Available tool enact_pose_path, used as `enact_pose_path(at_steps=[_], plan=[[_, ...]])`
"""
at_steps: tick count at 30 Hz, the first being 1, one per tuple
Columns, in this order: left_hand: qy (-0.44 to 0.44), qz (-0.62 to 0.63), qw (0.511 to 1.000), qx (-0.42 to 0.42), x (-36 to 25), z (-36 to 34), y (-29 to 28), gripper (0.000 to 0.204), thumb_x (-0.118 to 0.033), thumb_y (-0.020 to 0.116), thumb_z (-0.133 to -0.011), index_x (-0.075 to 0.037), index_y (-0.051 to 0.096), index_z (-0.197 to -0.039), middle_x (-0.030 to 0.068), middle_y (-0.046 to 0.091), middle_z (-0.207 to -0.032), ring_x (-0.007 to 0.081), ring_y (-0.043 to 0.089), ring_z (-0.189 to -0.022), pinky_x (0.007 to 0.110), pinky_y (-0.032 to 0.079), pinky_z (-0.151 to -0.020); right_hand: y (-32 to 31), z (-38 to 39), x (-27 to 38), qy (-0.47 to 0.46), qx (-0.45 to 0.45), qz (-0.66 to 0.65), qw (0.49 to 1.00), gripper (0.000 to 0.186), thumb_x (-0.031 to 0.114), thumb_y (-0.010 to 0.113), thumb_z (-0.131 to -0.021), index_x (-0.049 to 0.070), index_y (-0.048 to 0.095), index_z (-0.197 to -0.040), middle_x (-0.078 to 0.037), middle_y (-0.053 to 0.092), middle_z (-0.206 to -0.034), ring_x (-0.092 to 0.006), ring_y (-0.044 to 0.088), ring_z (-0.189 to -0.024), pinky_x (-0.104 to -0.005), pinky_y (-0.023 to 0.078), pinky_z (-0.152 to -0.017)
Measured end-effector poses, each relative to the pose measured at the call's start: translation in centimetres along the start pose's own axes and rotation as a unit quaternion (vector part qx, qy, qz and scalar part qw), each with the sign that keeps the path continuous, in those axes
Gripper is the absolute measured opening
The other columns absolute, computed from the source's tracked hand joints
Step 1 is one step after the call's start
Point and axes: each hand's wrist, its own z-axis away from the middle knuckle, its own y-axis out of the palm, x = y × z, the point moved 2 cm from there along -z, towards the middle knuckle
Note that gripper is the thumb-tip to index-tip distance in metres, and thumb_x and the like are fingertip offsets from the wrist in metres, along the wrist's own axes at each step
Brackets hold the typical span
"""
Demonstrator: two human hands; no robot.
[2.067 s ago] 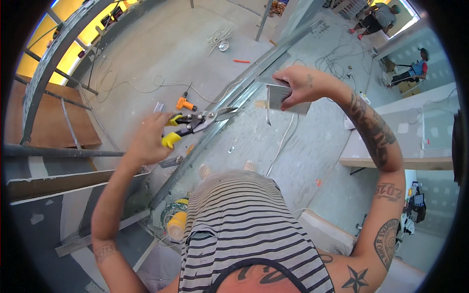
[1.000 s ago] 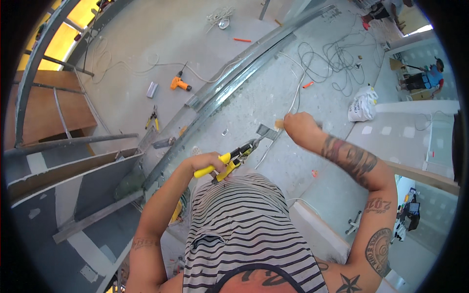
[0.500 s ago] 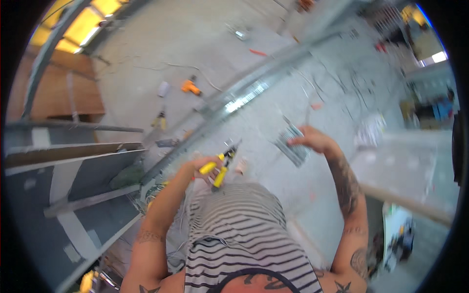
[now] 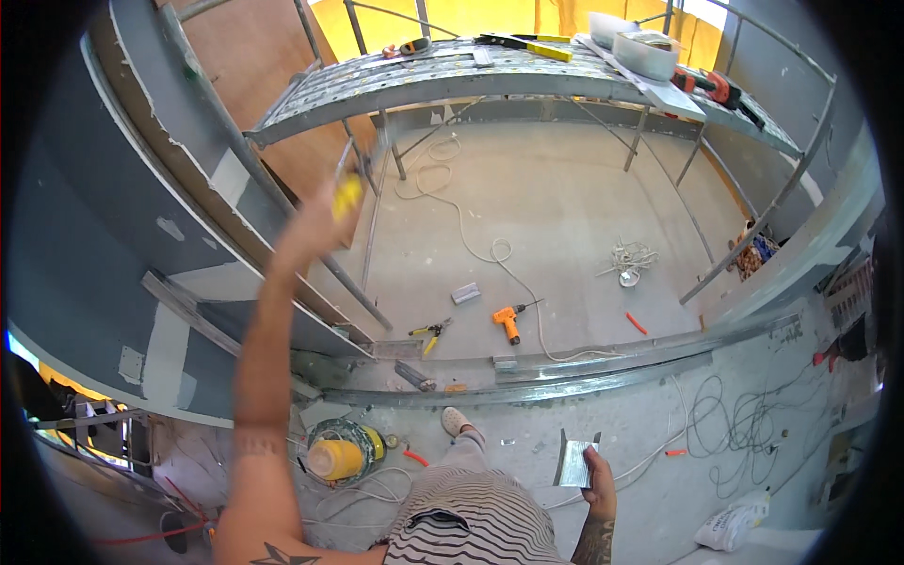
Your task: The person measures and marks a metal piece using a tape measure, ruler, and pencil, cuts it with shears, and fits it into the wall frame.
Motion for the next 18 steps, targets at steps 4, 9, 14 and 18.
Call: enact_pose_path(at_steps=[4,9,14,18], plan=[[0.041,-0.152,0.980,-0.125,3.6,-18.3,-7.9,0.037,-0.027,0.065,-0.090,0.000,0.057,-0.114,0.0192,0.067,-0.098,0.0306,0.065,-0.086,0.042,0.050,-0.076,2.2,-3.1,4.8,-0.042,-0.024,0.094,0.994,0.031,0.031,0.061,-0.095,0.002,0.063,-0.105,-0.003,0.067,-0.090,-0.0126,0.065,-0.077,-0.0283,0.050,-0.068],[-0.076,-0.272,0.952,-0.115,10.3,-32.1,-9.6,0.037,-0.038,0.056,-0.090,-0.007,0.072,-0.102,0.0253,0.067,-0.106,0.0324,0.067,-0.097,0.046,0.052,-0.080,13.3,-2.1,9.8,-0.059,-0.025,0.139,0.988,0.038,0.030,0.055,-0.098,-0.003,0.061,-0.116,-0.006,0.068,-0.100,-0.0133,0.065,-0.086,-0.0277,0.051,-0.076],[-0.082,-0.296,0.947,-0.095,14.6,-34.8,-9.0,0.039,-0.033,0.058,-0.088,-0.003,0.067,-0.113,0.0224,0.067,-0.112,0.0335,0.065,-0.106,0.043,0.051,-0.089,20.0,-4.3,9.5,-0.037,0.024,0.203,0.978,0.051,0.032,0.054,-0.097,-0.007,0.052,-0.130,-0.007,0.065,-0.107,-0.0133,0.063,-0.091,-0.0264,0.049,-0.082],[0.005,-0.188,0.941,-0.280,8.8,-24.2,-7.7,0.055,-0.033,0.067,-0.085,0.000,0.056,-0.128,0.0242,0.054,-0.133,0.0391,0.050,-0.125,0.042,0.045,-0.100,25.5,-5.3,9.5,-0.053,0.048,0.178,0.981,0.052,0.033,0.058,-0.096,-0.006,0.053,-0.130,-0.004,0.064,-0.101,-0.0110,0.060,-0.087,-0.0243,0.046,-0.080]])
